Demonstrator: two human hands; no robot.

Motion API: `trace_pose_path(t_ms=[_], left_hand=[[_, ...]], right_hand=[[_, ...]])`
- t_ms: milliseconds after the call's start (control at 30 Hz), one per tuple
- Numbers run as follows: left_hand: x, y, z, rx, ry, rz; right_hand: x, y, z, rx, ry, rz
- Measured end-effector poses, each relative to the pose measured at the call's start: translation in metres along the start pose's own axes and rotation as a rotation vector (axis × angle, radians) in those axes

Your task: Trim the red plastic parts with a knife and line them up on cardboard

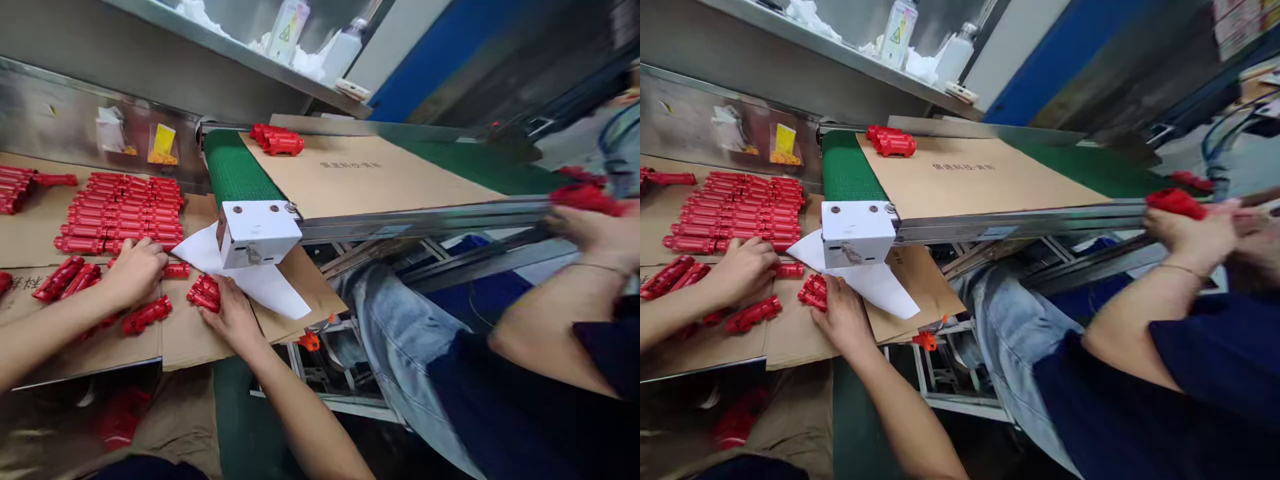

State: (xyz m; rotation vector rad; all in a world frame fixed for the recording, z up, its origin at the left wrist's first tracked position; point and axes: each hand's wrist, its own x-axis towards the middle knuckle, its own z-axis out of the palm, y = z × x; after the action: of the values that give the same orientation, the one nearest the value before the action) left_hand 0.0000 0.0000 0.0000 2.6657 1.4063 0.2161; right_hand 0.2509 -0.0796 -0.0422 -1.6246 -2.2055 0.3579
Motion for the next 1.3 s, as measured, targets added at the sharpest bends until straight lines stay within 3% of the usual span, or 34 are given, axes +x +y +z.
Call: trace_pose_path(t_ms=[200, 400, 533, 633, 767, 833, 900, 1000, 1100, 1200, 1300], left_hand=[[-0.008, -0.004, 0.011, -0.054, -0.003, 0.000], [-0.026, 0.012, 0.000, -0.084, 0.044, 0.070], [-0.063, 0.021, 0.009, -0.032, 0.058, 0.285], [-0.074, 0.002, 0.026, 0.047, 0.128, 0.302], [-0.060, -0.024, 0.039, 0.147, 0.243, 0.306], [-0.057, -0.021, 0.038, 0.147, 0.253, 0.323], [-0.065, -0.008, 0.034, 0.134, 0.273, 0.329], [-0.094, 0.016, 0.025, 0.089, 0.325, 0.324], [-0.127, 0.021, 0.012, 0.088, 0.389, 0.285], [-0.156, -0.003, -0.005, 0.094, 0.474, 0.087], [-0.181, -0.032, -0.014, 0.008, 0.473, -0.103]], right_hand=[[0.000, 0.003, 0.001, -0.024, 0.042, 0.053], [0.007, -0.005, 0.002, -0.131, 0.153, 0.102], [-0.007, -0.017, -0.002, -0.337, 0.308, -0.052], [-0.026, -0.012, -0.015, -0.381, 0.449, -0.105], [-0.042, 0.030, -0.042, -0.473, 0.678, 0.211], [-0.045, 0.055, -0.055, -0.429, 0.621, 0.385], [-0.047, 0.072, -0.063, -0.364, 0.545, 0.433], [-0.054, 0.067, -0.067, -0.343, 0.554, 0.335], [-0.067, 0.037, -0.062, -0.363, 0.569, 0.014], [-0.070, 0.005, -0.048, -0.186, 0.477, -0.200], [-0.053, -0.013, -0.030, -0.055, 0.350, -0.216]])
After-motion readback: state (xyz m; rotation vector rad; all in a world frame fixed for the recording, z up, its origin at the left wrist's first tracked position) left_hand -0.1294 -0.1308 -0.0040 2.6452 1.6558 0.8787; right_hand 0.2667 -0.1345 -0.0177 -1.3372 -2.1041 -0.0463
